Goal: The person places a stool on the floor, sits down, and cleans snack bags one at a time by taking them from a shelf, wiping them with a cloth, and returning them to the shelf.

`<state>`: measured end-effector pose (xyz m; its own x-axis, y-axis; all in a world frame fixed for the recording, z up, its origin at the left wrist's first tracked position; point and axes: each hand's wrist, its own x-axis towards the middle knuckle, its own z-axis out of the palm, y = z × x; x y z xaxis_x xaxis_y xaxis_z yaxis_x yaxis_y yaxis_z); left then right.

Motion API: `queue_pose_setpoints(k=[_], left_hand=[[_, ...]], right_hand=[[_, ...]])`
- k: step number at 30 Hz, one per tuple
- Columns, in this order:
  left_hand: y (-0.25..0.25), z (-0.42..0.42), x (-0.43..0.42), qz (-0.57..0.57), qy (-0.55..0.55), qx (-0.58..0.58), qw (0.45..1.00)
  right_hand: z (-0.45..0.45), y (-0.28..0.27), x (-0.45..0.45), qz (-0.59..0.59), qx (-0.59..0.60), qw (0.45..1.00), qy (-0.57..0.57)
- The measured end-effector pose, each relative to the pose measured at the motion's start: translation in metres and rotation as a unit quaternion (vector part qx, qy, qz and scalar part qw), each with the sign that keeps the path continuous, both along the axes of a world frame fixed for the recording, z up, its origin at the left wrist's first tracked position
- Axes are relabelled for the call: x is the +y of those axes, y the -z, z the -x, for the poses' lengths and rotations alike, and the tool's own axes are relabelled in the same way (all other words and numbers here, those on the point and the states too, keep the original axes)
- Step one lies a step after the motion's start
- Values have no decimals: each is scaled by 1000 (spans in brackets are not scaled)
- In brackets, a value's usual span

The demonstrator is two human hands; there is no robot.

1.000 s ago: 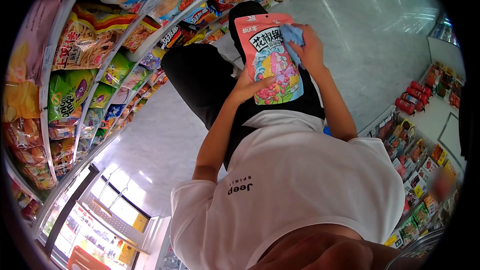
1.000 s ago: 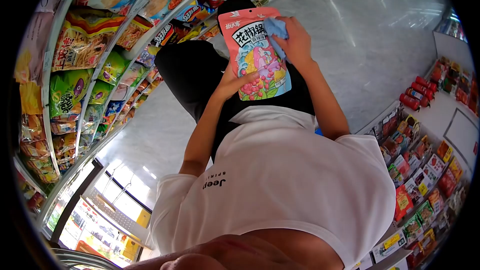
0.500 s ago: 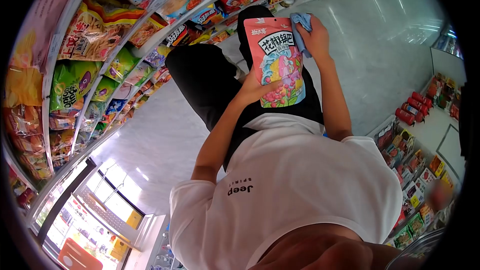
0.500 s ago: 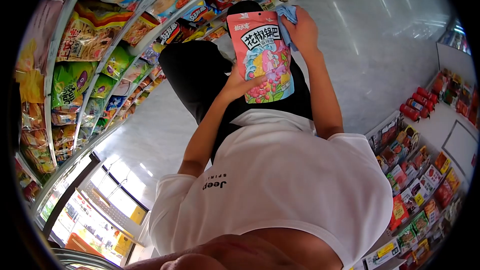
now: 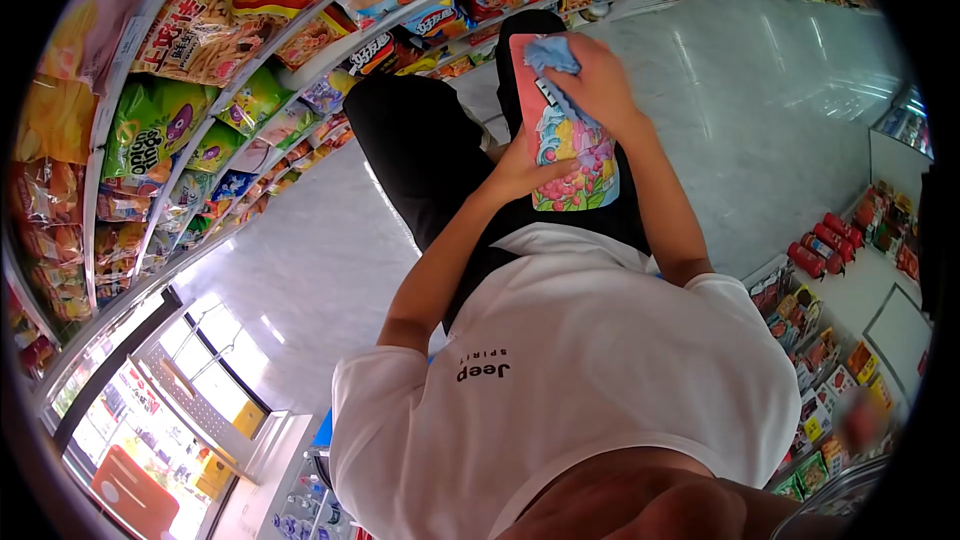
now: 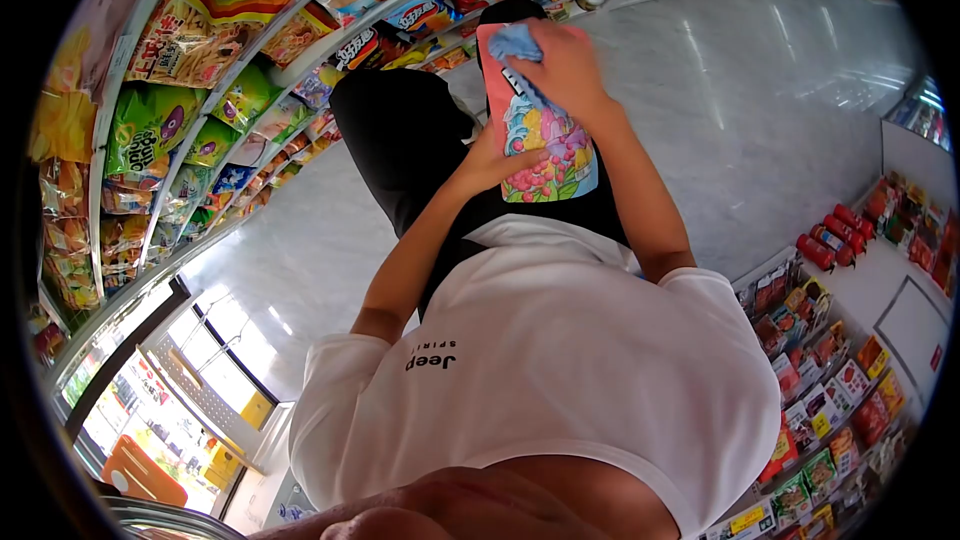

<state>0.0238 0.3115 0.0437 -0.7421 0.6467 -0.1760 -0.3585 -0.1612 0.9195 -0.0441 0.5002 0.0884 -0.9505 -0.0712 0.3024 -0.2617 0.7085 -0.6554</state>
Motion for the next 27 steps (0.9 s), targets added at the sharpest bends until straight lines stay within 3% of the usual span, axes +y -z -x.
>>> queue_pose_setpoints(k=[3,6,10,13,14,17,20,27], left_hand=[[-4,1,3,-20,-4,-2,1000],[-7,1,2,-27,0,10,1000],[-1,1,-1,-10,24,14,1000],[-2,-1,0,-14,8,4,1000],[-1,-1,-1,-10,6,15,1000],[1,1,-1,-9,1,37,999],[0,1,-3,-25,11,34,999],[1,-1,-6,-29,18,15,999]], right_hand=[[4,-1,-2,-15,1,1000,15],[15,1,5,-25,-33,994,105],[7,-11,-8,-71,-34,997,3],[-3,-17,-10,-12,-33,997,-62],[-10,-23,-10,-31,-89,994,-64],[-25,-15,-9,-47,-65,993,-85],[-37,-28,-7,-32,-119,987,-105],[-50,-22,-1,-48,-64,997,-14]])
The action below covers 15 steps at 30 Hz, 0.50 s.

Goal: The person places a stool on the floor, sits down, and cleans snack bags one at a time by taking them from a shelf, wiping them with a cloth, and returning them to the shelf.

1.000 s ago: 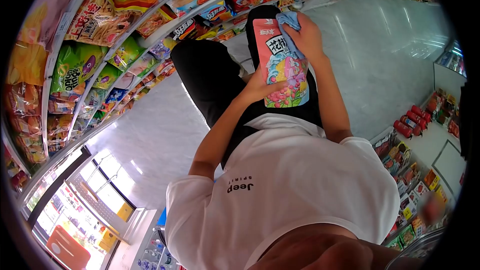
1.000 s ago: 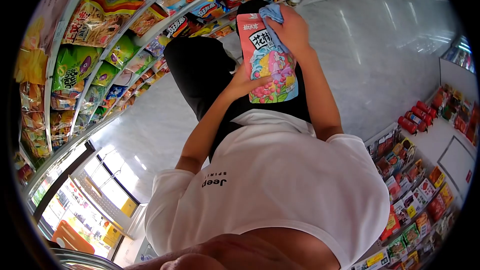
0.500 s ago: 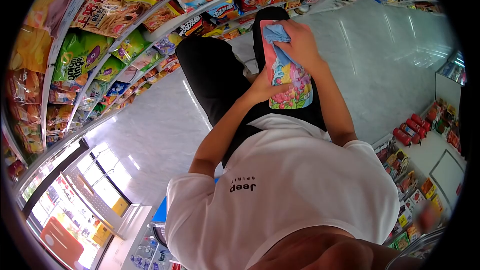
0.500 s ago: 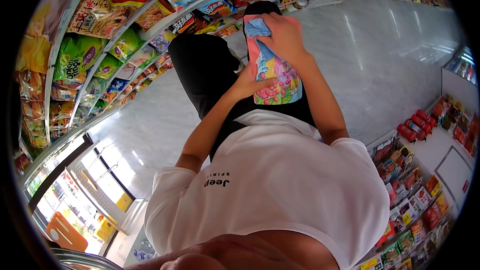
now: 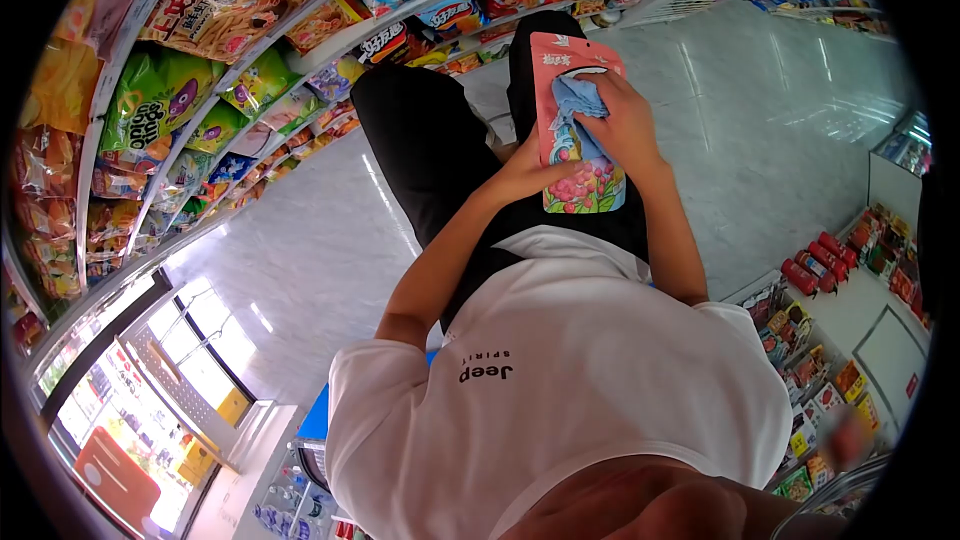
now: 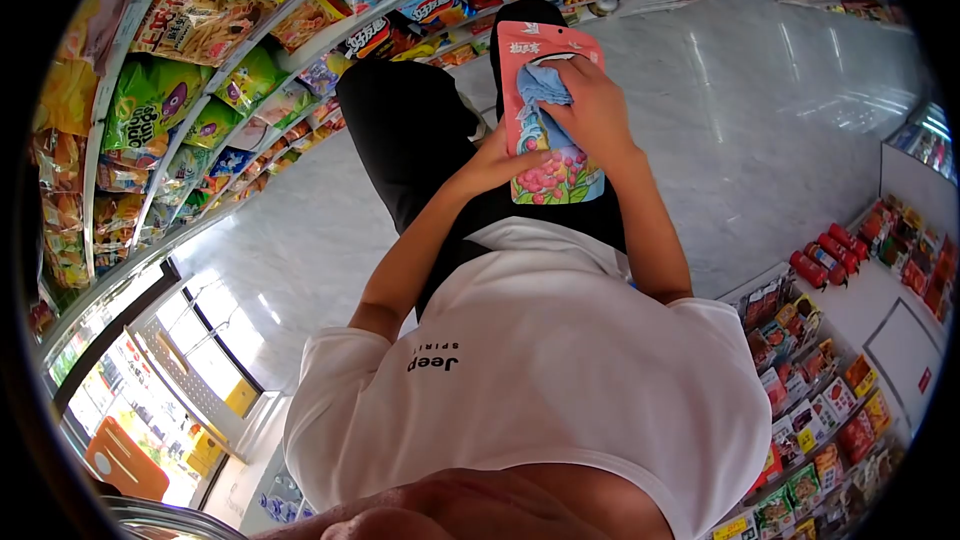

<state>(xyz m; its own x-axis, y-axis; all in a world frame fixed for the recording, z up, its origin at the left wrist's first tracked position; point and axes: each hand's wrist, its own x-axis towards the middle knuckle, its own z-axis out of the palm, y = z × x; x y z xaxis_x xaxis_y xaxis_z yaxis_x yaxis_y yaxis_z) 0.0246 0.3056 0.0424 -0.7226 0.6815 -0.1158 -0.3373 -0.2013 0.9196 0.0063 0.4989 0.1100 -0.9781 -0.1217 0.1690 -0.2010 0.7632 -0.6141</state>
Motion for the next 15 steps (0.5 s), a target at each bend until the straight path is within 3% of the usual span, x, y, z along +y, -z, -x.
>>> queue_pose_setpoints(k=[4,8,10,15], left_hand=[[10,-5,-8,35,-1,-80,996],[18,-4,-8,-24,-5,-241,970],[-6,-1,-12,-1,-8,-303,953],[-16,6,-13,-36,12,-272,961]], right_hand=[[-10,-9,-9,-25,-3,999,-27],[-19,-14,-13,-47,-25,996,-71],[-24,-15,-15,-53,-43,994,-89],[-50,-17,-17,-50,-42,983,-174]])
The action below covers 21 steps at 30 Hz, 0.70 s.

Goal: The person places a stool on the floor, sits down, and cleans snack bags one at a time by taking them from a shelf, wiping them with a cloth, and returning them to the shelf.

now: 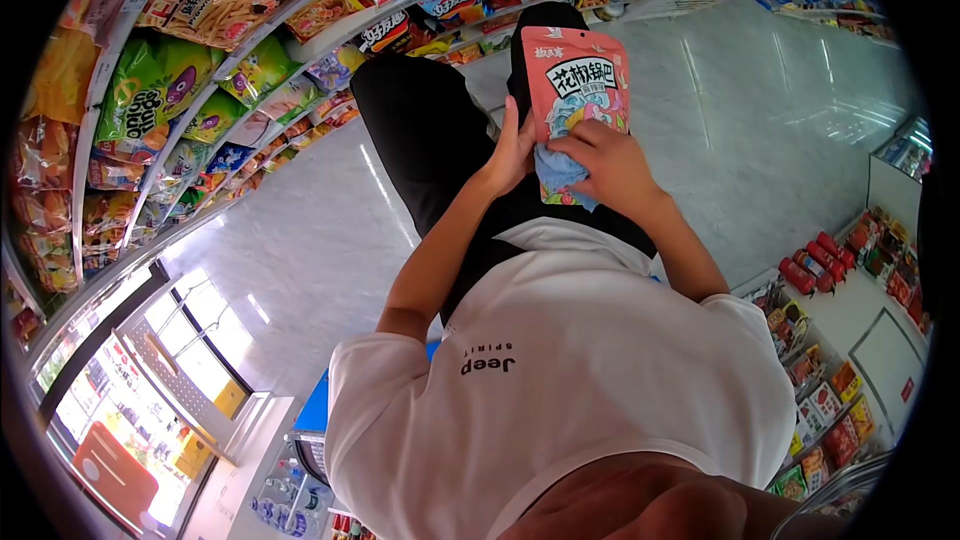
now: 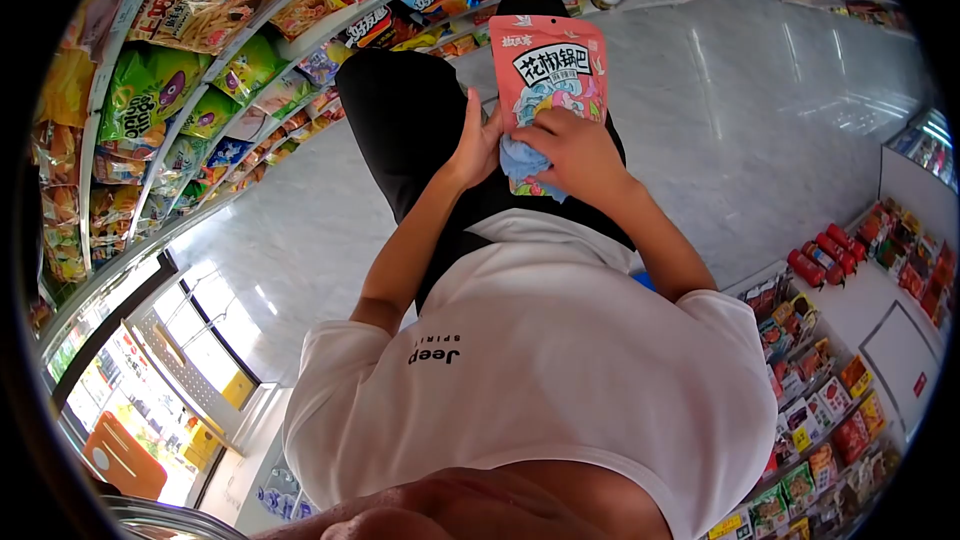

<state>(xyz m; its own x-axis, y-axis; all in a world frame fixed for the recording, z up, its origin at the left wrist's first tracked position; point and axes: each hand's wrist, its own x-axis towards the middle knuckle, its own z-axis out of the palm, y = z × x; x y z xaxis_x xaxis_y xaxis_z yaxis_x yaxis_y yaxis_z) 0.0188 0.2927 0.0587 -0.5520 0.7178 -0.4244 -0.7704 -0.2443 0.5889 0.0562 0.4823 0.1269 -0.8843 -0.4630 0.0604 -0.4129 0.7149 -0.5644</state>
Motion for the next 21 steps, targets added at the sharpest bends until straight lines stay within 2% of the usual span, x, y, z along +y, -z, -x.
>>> queue_pose_setpoints(k=[2,6,9,14,17,21], left_hand=[[5,1,1,6,-5,11,1000],[-10,3,6,26,2,31,999],[14,3,5,45,17,-81,996],[19,0,6,35,4,-91,995],[20,0,6,23,-8,-77,997],[20,-2,8,24,-26,-82,996]], right_hand=[[-9,-4,-4,-6,12,999,-35],[-24,-6,-16,-27,29,999,-31],[-28,-9,-23,-36,30,998,-42],[-34,-3,-28,-30,59,995,-77],[-36,2,-32,-42,22,994,-99],[-38,2,-41,-59,34,993,-91]])
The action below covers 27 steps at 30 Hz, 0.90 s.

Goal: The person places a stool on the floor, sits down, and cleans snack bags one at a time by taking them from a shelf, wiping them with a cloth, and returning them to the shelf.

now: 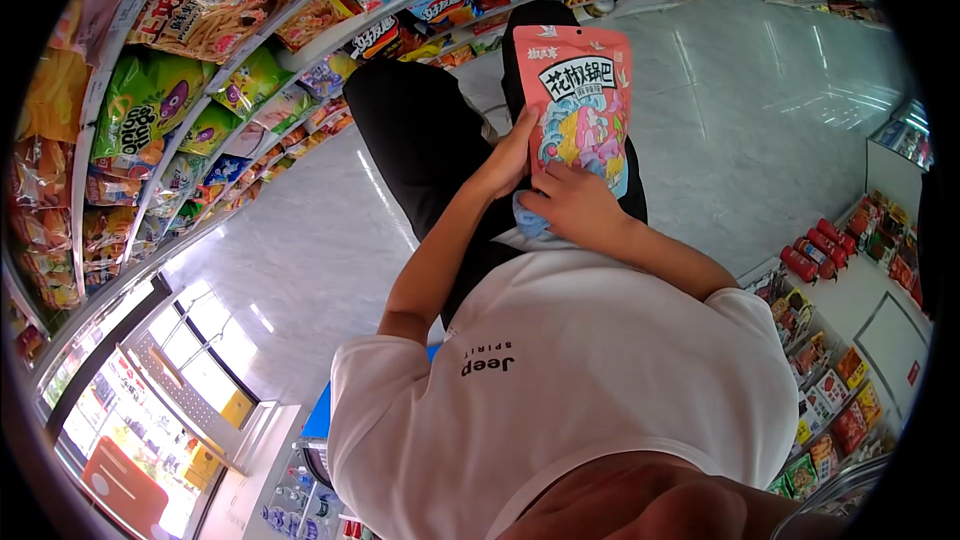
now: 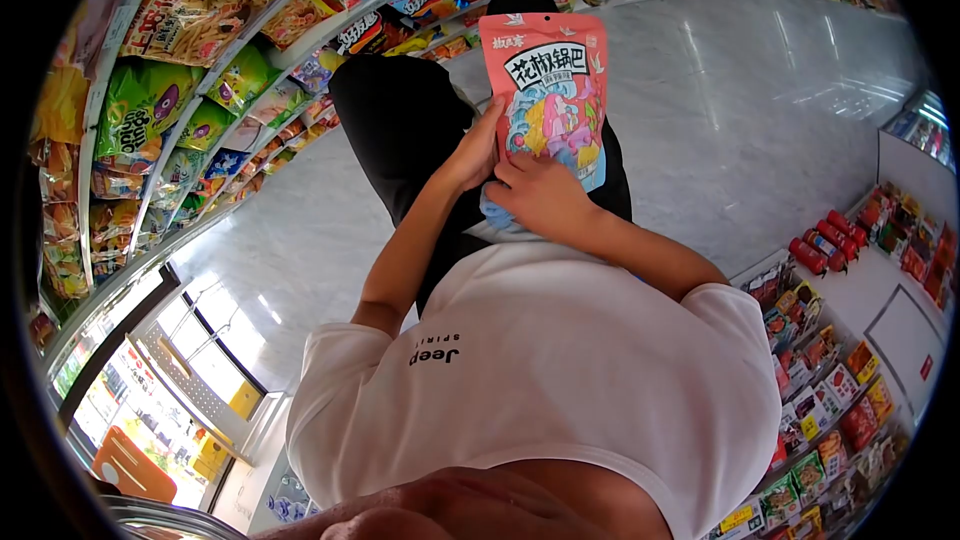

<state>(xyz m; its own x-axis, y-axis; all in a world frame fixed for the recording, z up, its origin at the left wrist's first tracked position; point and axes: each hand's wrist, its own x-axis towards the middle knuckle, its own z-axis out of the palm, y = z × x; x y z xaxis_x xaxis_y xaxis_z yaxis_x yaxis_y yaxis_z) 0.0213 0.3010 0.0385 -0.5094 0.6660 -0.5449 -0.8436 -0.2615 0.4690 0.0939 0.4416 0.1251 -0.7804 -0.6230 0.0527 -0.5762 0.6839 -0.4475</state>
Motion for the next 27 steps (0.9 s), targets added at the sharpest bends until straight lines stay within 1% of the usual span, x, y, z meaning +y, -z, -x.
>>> queue_pose_setpoints(k=[3,5,6,8,11,14,17,21,24,27], left_hand=[[-11,1,-1,18,-4,-1,1000],[-8,0,-2,45,-13,1,999],[-7,0,-2,58,-18,2,998],[-4,-2,-3,48,-23,8,999],[-6,-1,-3,34,-21,7,999],[-7,1,-1,34,-14,2,999],[-8,0,-1,44,-7,-4,999],[-8,1,-3,51,-6,-2,999],[-4,-3,-2,50,-14,0,999],[9,-2,-2,43,-12,12,999]], right_hand=[[2,0,-4,2,-2,1000,2],[12,-10,2,6,-12,1000,7],[16,-13,7,23,-12,999,25],[24,-13,21,58,-12,996,60],[39,-1,43,52,16,986,159],[60,4,58,91,-7,958,271],[83,30,71,128,41,935,328],[109,52,79,115,42,916,383],[110,52,84,127,5,914,385],[92,45,80,130,11,942,308]])
